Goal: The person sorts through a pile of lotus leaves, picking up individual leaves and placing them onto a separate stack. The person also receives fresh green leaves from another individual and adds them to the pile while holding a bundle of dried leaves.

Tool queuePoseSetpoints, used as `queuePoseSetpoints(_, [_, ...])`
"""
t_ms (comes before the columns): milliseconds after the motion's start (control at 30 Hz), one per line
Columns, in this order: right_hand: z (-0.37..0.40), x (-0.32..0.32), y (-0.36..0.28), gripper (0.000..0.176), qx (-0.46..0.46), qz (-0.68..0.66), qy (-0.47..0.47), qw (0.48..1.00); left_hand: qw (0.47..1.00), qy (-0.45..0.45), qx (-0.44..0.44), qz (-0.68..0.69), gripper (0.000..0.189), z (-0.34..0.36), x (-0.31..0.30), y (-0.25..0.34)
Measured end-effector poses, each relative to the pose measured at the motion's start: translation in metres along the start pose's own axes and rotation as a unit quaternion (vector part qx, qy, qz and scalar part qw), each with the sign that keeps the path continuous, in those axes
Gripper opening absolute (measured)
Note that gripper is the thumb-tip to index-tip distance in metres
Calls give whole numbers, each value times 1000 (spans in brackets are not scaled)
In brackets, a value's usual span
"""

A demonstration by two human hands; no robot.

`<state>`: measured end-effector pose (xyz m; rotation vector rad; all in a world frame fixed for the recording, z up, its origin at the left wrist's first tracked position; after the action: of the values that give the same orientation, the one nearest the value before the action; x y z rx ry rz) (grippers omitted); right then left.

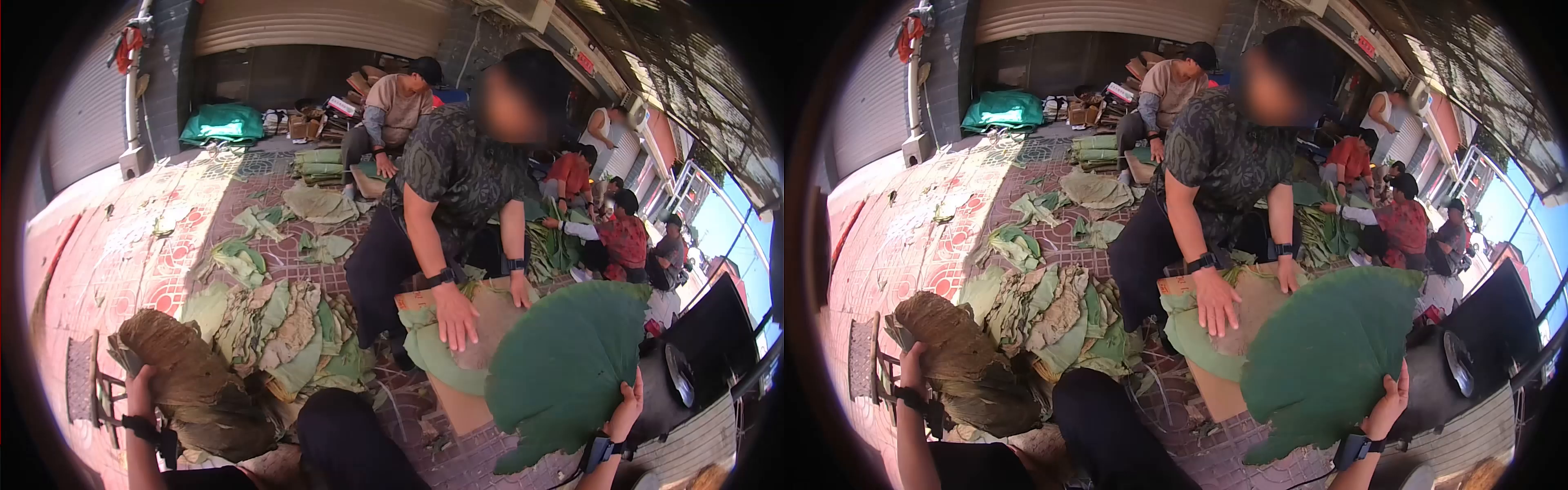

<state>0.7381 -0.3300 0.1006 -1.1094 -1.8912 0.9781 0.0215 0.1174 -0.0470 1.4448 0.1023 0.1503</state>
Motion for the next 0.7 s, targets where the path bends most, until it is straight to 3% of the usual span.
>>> queuePoseSetpoints(200, [-24,19,-5,47,-31,56,39,997,1000,4,-2,7,37,-3,4,-4])
queuePoseSetpoints(400, [-73,84,82,49,47,105,2,993,1000,-11,25,16,40,-6,-4,-6])
queuePoseSetpoints(567, [-90,141,144,50,-26,83,-31,996,1000,-8,-3,22,38,14,4,10])
queuePoseSetpoints(667, [-92,156,175,51,-27,91,-28,995,999,39,-25,-20,38,1,-9,-8])
queuePoseSetpoints(700, [-94,156,189,52,-19,99,-29,995,1000,-7,-26,11,39,17,10,12])
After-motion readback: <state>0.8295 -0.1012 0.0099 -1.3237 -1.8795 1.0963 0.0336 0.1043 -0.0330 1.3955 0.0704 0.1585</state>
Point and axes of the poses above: each hand's wrist, its own z-axis away from the middle knuckle, its own x-axis out of the palm, y = z × x, the point moved 4 cm from there along -z, towards the middle knuckle, and after that the axes turned 5 degrees about -y, right-handed, at the moved point
